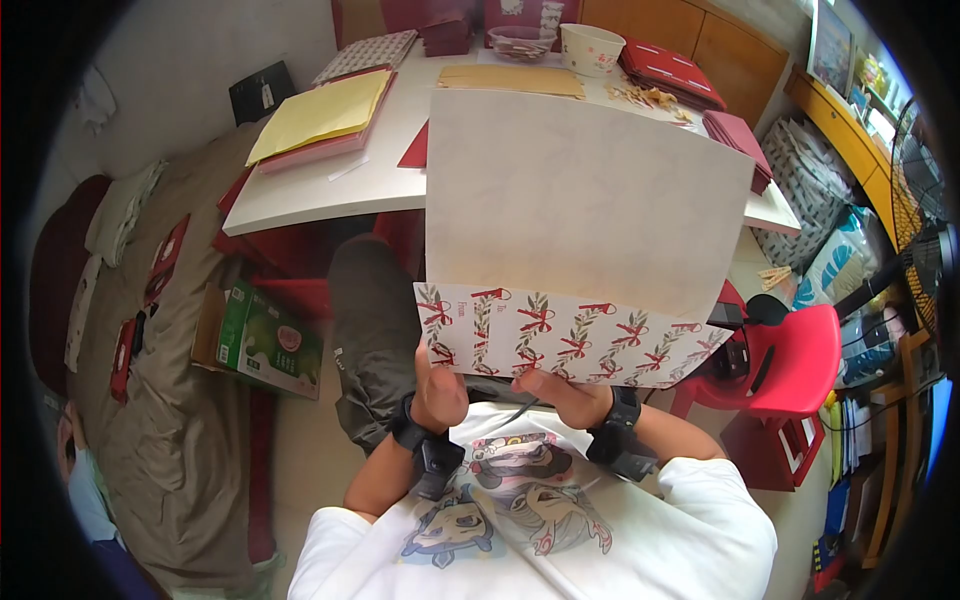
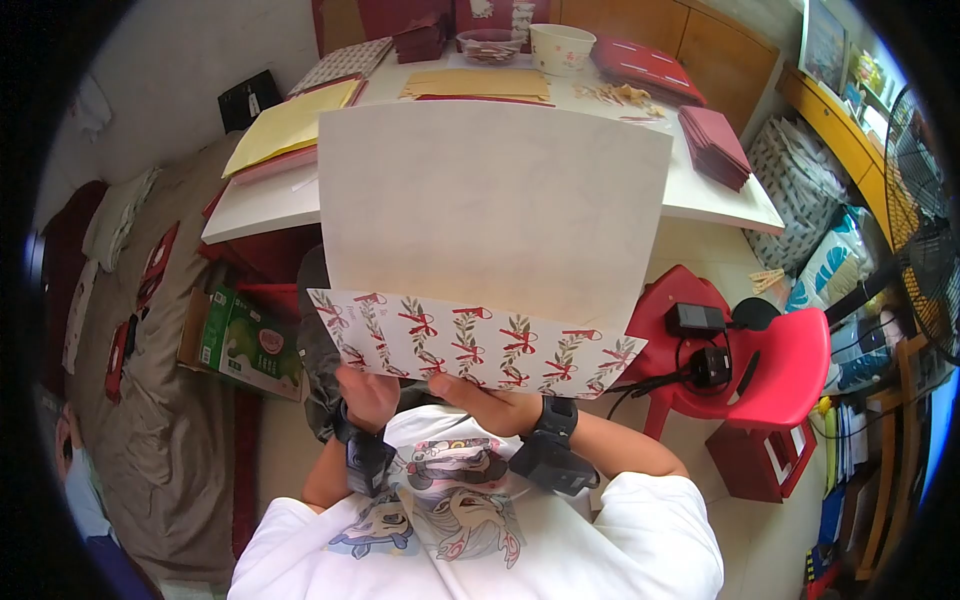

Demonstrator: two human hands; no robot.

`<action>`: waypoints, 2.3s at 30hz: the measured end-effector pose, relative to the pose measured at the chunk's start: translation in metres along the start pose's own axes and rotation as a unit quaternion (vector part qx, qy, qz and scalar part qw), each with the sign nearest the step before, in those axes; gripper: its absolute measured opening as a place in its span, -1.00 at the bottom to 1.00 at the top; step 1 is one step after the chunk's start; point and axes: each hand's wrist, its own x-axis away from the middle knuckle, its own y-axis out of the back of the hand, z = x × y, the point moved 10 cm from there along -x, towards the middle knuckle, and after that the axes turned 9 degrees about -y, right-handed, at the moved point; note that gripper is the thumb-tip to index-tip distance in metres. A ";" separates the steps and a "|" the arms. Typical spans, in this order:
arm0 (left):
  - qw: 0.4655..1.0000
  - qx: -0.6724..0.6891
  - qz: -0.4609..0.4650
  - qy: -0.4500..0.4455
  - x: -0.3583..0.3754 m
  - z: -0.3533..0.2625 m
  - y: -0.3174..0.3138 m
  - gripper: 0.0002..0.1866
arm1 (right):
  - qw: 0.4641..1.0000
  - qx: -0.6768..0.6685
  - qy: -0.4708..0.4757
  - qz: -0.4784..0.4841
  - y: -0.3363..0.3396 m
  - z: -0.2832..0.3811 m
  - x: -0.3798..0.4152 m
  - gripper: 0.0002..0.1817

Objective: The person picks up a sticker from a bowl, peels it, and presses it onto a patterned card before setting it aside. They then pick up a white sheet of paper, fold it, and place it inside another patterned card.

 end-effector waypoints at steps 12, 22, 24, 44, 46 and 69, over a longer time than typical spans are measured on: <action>0.977 -0.214 -0.007 0.023 -0.011 -0.011 0.009 -0.38 | 1.000 -0.002 0.014 0.009 -0.002 -0.003 -0.001 -0.79; 0.943 -0.310 -0.121 -0.016 -0.011 -0.028 0.029 -0.36 | 0.998 -0.027 0.050 0.001 0.005 -0.011 -0.003 -0.45; 0.938 -0.323 -0.126 -0.016 -0.013 -0.032 0.032 -0.37 | 0.997 -0.065 0.026 -0.046 0.014 -0.015 -0.002 -0.35; 0.990 0.096 -0.096 -0.042 0.014 0.005 0.059 -0.26 | 0.959 -0.253 0.057 -0.112 0.027 -0.005 0.004 -0.66; 0.989 0.119 0.019 -0.091 0.014 -0.004 0.044 -0.26 | 0.959 -0.248 0.072 -0.119 0.028 -0.004 0.005 -0.65; 0.988 -0.128 -0.075 0.051 0.036 -0.016 0.047 -0.62 | 0.997 -0.047 0.066 0.015 -0.001 -0.009 0.010 -0.62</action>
